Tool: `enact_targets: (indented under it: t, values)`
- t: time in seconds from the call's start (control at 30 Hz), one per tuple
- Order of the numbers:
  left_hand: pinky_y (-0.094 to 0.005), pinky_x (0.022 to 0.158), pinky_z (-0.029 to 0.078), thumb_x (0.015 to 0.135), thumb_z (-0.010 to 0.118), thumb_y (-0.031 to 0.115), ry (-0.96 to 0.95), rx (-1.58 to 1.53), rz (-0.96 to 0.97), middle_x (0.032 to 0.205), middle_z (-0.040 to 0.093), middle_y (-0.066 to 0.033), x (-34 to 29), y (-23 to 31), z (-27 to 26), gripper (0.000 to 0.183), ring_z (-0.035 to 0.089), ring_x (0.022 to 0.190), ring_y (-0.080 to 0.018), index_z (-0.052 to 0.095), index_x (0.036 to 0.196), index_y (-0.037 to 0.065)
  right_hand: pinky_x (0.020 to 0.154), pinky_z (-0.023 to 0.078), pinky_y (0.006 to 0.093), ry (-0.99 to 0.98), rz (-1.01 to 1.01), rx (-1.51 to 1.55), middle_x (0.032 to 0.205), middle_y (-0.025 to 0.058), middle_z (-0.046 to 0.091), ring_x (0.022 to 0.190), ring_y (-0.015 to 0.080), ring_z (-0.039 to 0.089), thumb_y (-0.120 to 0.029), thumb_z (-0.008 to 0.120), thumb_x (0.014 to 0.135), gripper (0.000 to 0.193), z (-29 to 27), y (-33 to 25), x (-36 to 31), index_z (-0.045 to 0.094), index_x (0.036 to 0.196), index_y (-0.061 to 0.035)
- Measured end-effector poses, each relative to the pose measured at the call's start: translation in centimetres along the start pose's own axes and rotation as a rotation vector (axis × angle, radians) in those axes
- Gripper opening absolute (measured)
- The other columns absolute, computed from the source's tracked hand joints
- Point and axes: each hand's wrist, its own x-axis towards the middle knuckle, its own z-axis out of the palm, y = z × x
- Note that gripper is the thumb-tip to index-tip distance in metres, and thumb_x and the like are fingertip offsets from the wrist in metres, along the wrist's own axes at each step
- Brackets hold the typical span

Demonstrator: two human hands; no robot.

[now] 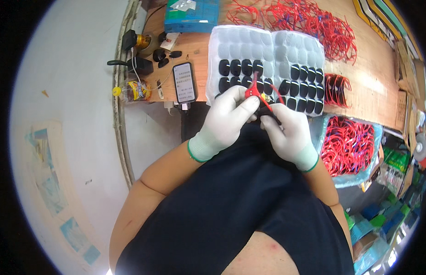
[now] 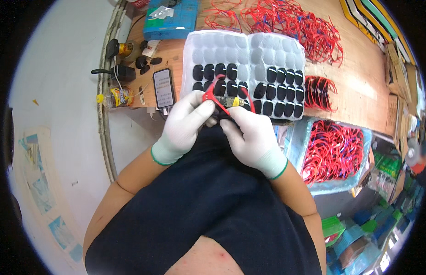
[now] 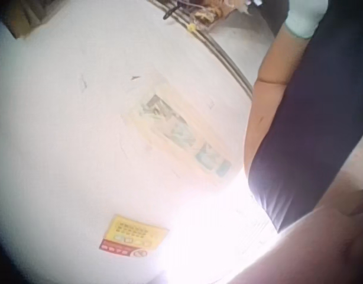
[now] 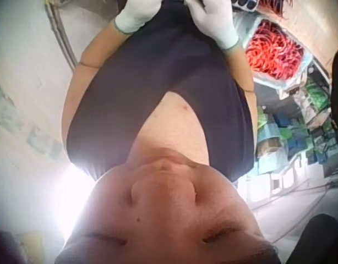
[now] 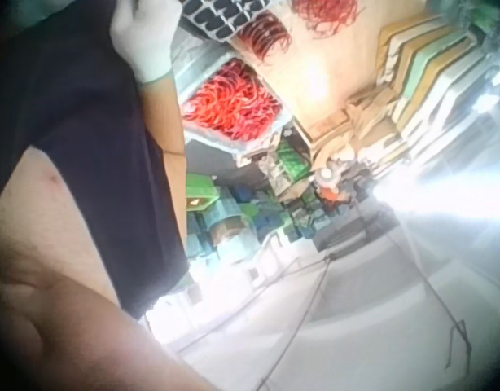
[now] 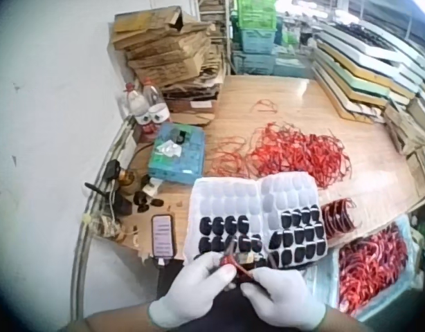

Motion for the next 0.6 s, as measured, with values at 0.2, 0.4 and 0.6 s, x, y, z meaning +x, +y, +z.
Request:
enact_targets:
  t: [0.2, 0.4, 0.6]
  values:
    - [-0.0255, 0.084, 0.052, 0.107, 0.052, 0.016, -0.125, 0.104, 0.046, 0.105, 0.065, -0.0050, -0.9, 1.5, -2.1, 0.021, 0.062, 0.091, -0.0098, 0.056, 0.121, 0.000, 0.064, 0.053, 0.0374, 0.138, 0.045, 0.092, 0.080, 0.0197, 0.066, 0.071, 0.0359, 0.070, -0.007, 0.067, 0.093, 0.013, 1.4, -3.1, 0.4, 0.068, 0.103, 0.0008]
    - [-0.0269, 0.082, 0.055, 0.107, 0.055, 0.015, -0.197, 0.194, 0.021, 0.100, 0.069, -0.0058, -0.7, 2.6, -2.7, 0.018, 0.068, 0.090, -0.0111, 0.061, 0.113, -0.001, 0.054, 0.049, 0.0354, 0.336, 0.007, 0.021, 0.068, 0.0173, 0.061, 0.056, 0.0300, 0.066, -0.005, 0.066, 0.091, 0.007, 3.0, -5.1, 0.4, 0.063, 0.092, 0.0015]
    - [-0.0298, 0.088, 0.053, 0.103, 0.059, 0.012, -0.333, 0.224, 0.129, 0.104, 0.069, -0.0059, 0.6, 3.1, -3.0, 0.015, 0.065, 0.096, -0.0115, 0.064, 0.110, 0.000, 0.052, 0.049, 0.0352, 0.359, -0.106, -0.072, 0.065, 0.0148, 0.060, 0.054, 0.0297, 0.065, -0.002, 0.068, 0.088, 0.005, 1.9, -5.5, 0.3, 0.063, 0.089, 0.0004]
